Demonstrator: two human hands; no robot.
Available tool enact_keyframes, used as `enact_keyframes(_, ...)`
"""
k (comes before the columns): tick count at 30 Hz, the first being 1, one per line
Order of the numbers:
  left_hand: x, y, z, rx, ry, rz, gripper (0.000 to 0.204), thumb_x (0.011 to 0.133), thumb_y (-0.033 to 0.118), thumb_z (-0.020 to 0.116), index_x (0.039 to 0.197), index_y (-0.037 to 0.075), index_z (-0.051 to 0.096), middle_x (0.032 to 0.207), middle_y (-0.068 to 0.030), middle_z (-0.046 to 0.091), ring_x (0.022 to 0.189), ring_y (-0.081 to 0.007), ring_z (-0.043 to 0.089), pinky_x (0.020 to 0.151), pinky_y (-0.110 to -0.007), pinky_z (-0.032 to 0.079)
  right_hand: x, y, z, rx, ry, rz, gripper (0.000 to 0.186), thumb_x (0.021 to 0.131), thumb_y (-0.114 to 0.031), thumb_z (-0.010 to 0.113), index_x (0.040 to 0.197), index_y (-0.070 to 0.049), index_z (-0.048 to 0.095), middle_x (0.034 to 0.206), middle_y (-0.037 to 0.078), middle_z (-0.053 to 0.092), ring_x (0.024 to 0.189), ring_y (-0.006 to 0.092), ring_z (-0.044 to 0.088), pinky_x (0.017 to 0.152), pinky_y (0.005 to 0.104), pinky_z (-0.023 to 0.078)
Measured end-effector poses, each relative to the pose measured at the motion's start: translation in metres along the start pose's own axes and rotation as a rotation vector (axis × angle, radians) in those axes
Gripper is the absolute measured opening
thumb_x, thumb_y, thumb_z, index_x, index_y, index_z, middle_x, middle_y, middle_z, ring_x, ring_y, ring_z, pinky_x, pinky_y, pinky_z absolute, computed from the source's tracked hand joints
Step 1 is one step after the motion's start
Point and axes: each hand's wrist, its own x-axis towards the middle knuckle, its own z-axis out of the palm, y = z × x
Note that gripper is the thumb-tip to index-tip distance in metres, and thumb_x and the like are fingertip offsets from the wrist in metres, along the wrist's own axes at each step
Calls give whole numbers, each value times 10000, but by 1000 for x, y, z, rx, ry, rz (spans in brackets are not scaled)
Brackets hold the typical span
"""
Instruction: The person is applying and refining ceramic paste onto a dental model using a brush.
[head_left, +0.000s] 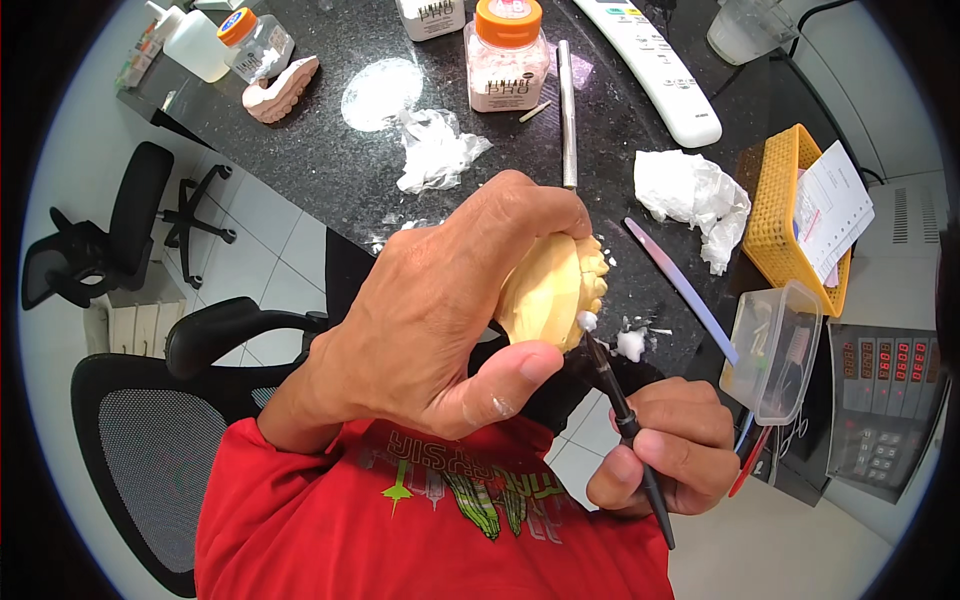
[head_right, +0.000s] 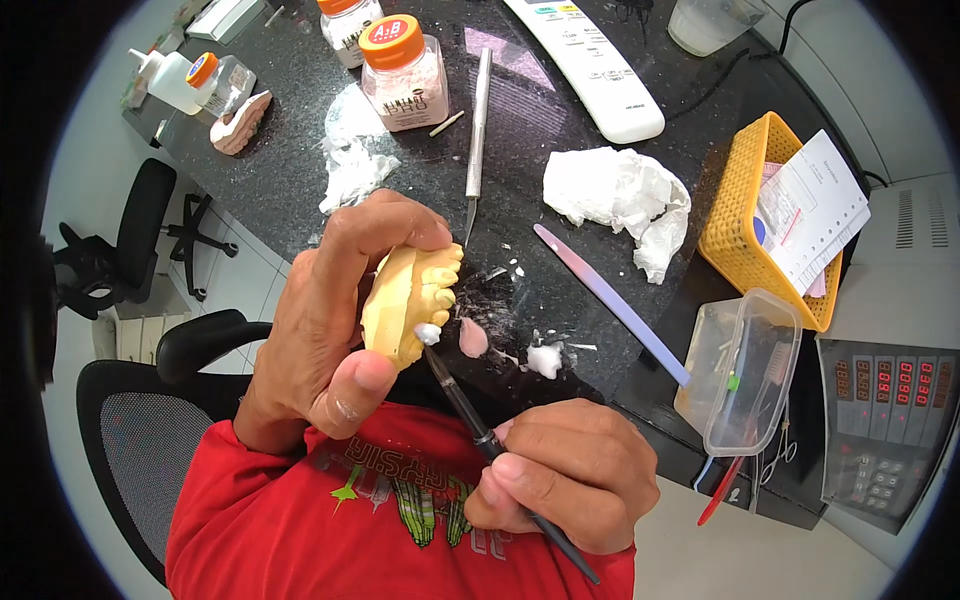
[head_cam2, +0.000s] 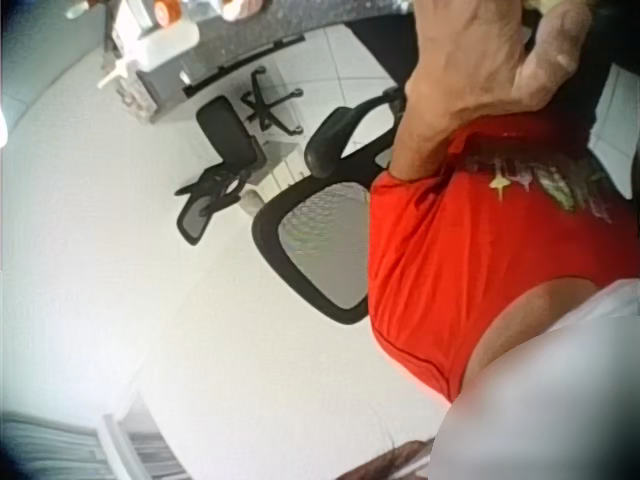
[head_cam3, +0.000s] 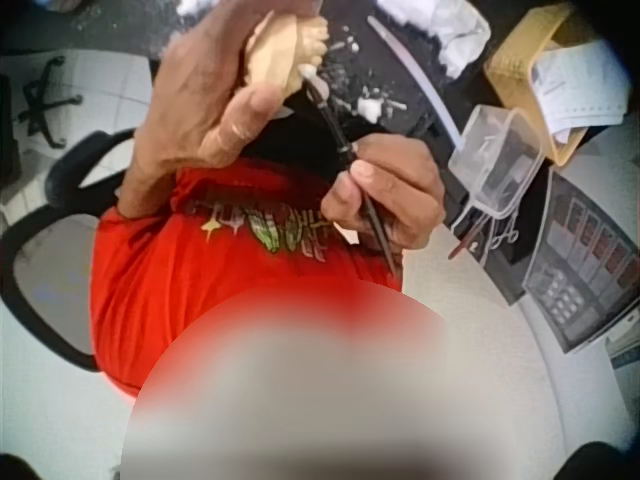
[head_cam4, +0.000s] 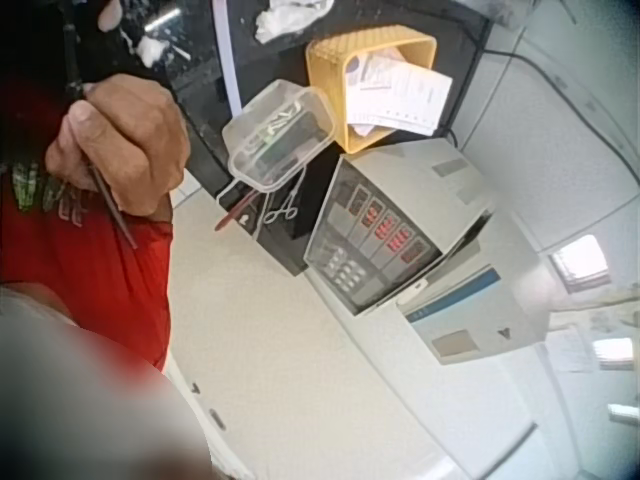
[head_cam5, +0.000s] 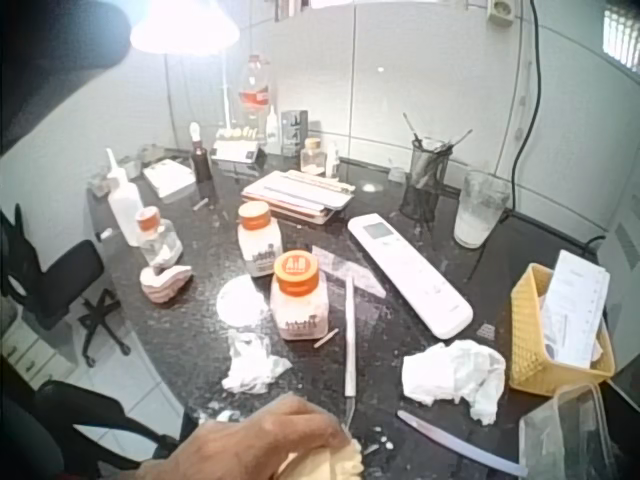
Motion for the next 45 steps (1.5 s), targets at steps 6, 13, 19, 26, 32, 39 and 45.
enact_keyframes(6,0,1,0,-3,-7,-8,695,872,599,423,1147,-39,421,888,-171,554,677,-209,557,602,-315,445,1,-2,-1,-12,-7,18,256,680,-24,712,887,-43,562,726,82,586,530,187,586,449,262,530)
enact_keyframes(13,0,1,0,4,-6,-6,699,871,613,414,1145,-31,421,884,-167,552,675,-210,559,597,-317,446,1,-3,-2,-20,-23,32,272,679,-30,719,899,-47,561,729,81,591,539,193,593,455,264,527)
enact_keyframes(19,-2,1,0,-52,-9,-50,715,871,640,387,1145,-18,423,899,-174,558,674,-216,563,592,-315,442,0,-2,-1,29,19,43,281,668,-21,720,898,-36,560,731,90,592,539,200,593,449,264,518)
enact_keyframes(26,-1,1,-1,-11,-8,-25,699,878,627,379,1153,-14,425,900,-175,565,678,-216,565,602,-318,442,2,-1,-3,32,-16,29,279,662,-11,719,893,-39,563,731,86,593,544,199,602,458,262,521)
enact_keyframes(32,-1,1,-1,-19,-13,-23,694,880,616,385,1161,-17,425,915,-181,572,687,-223,572,610,-323,447,3,-2,-4,-3,-55,53,282,666,-16,720,900,-55,568,736,78,595,557,196,612,483,262,536)
enact_keyframes(39,-1,1,-1,-20,-21,-7,686,885,602,388,1159,-25,425,912,-181,572,690,-227,575,611,-324,450,3,-2,-2,7,-33,27,266,677,-20,714,898,-61,571,729,69,595,553,190,611,471,262,535)
enact_keyframes(45,-1,1,-1,-26,-21,-15,677,886,592,389,1158,-27,424,911,-179,572,690,-225,571,610,-323,449,3,-1,-2,2,-30,23,257,676,-17,712,888,-54,571,719,71,594,542,192,606,458,258,527)
